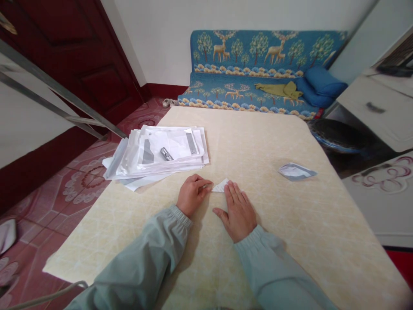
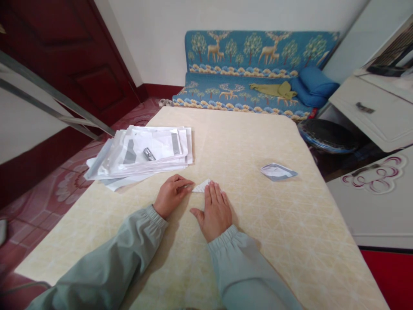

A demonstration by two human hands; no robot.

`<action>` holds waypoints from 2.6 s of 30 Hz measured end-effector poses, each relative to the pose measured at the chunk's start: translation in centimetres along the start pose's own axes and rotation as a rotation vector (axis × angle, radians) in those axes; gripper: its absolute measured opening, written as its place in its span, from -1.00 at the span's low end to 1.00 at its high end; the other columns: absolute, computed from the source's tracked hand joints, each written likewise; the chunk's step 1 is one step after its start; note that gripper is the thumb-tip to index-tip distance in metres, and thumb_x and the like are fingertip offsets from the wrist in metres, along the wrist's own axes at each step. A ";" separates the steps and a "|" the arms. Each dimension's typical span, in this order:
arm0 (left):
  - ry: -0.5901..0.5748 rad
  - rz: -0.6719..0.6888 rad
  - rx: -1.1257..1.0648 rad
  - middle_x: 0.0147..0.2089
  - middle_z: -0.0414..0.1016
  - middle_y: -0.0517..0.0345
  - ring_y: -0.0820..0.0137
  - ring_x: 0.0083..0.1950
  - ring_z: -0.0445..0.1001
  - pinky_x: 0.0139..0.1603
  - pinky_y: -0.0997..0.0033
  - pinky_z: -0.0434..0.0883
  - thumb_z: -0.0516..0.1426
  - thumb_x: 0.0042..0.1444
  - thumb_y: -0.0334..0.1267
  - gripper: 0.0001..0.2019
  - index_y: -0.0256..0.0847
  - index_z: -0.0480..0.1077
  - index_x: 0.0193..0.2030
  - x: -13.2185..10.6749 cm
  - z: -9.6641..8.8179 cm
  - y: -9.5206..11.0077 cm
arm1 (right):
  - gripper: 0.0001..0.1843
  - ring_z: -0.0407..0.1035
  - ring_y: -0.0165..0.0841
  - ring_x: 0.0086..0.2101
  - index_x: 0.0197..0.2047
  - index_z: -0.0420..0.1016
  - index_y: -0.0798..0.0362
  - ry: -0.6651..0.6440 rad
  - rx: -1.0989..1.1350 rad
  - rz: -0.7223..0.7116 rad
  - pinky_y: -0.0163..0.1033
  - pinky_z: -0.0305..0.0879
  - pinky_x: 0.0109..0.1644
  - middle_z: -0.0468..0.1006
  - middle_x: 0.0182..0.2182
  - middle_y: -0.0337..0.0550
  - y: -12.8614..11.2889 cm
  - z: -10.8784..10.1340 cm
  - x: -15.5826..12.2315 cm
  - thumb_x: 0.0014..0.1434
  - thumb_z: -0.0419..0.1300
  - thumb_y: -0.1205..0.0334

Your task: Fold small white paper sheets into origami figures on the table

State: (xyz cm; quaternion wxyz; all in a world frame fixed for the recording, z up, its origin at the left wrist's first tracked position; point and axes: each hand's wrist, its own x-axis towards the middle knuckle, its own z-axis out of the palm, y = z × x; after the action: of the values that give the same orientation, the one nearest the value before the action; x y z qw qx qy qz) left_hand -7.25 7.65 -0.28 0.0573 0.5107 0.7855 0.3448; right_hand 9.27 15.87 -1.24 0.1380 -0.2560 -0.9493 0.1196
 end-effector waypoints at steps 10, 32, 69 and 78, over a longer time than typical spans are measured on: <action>-0.006 -0.061 0.055 -0.33 0.47 0.15 0.32 -0.22 0.40 -0.25 0.36 0.29 0.29 -0.05 -0.12 -0.81 -0.16 0.47 -0.34 0.7 1.0 1.8 | -0.57 0.34 -0.23 0.03 0.08 0.42 0.11 0.250 0.277 0.072 -0.07 0.26 0.15 0.48 0.05 -0.01 2.2 -0.6 1.6 0.13 0.08 0.33; 0.005 -0.264 -1.103 -0.32 0.52 0.12 0.45 -0.34 0.46 -0.32 0.50 0.36 0.28 -0.01 -0.14 -0.69 -0.29 0.45 -0.16 0.9 2.1 4.1 | -0.66 0.41 -0.46 -0.49 -0.14 0.39 0.05 0.304 1.578 0.519 -0.39 0.27 -0.44 0.58 -0.42 -0.21 2.0 -1.0 2.6 0.02 0.30 0.12; -0.047 -0.298 -1.077 -0.31 0.54 0.06 0.40 -0.30 0.49 -0.24 0.44 0.40 0.26 0.01 -0.12 -0.71 -0.32 0.47 -0.25 0.3 2.2 4.6 | -0.85 0.40 -0.29 -0.22 -0.22 0.48 -0.04 0.584 0.637 0.033 -0.16 0.37 -0.14 0.50 -0.29 -0.12 0.5 -1.6 2.0 0.17 0.13 0.35; 0.029 -0.352 -1.195 -0.35 0.51 0.17 0.48 -0.37 0.47 -0.32 0.51 0.39 0.36 -0.15 -0.23 -0.67 -0.27 0.45 -0.23 0.6 2.6 4.1 | -0.91 0.42 -0.29 -0.27 -0.26 0.50 -0.04 0.563 0.871 0.162 -0.18 0.38 -0.17 0.53 -0.30 -0.14 -0.3 -1.9 1.6 0.10 0.24 0.26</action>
State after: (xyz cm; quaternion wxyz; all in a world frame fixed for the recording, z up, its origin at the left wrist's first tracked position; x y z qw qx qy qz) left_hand -3.27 10.43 0.34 0.3788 0.2484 0.5298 0.7170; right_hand 8.40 16.73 0.92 0.4719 -0.2695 -0.7149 0.4400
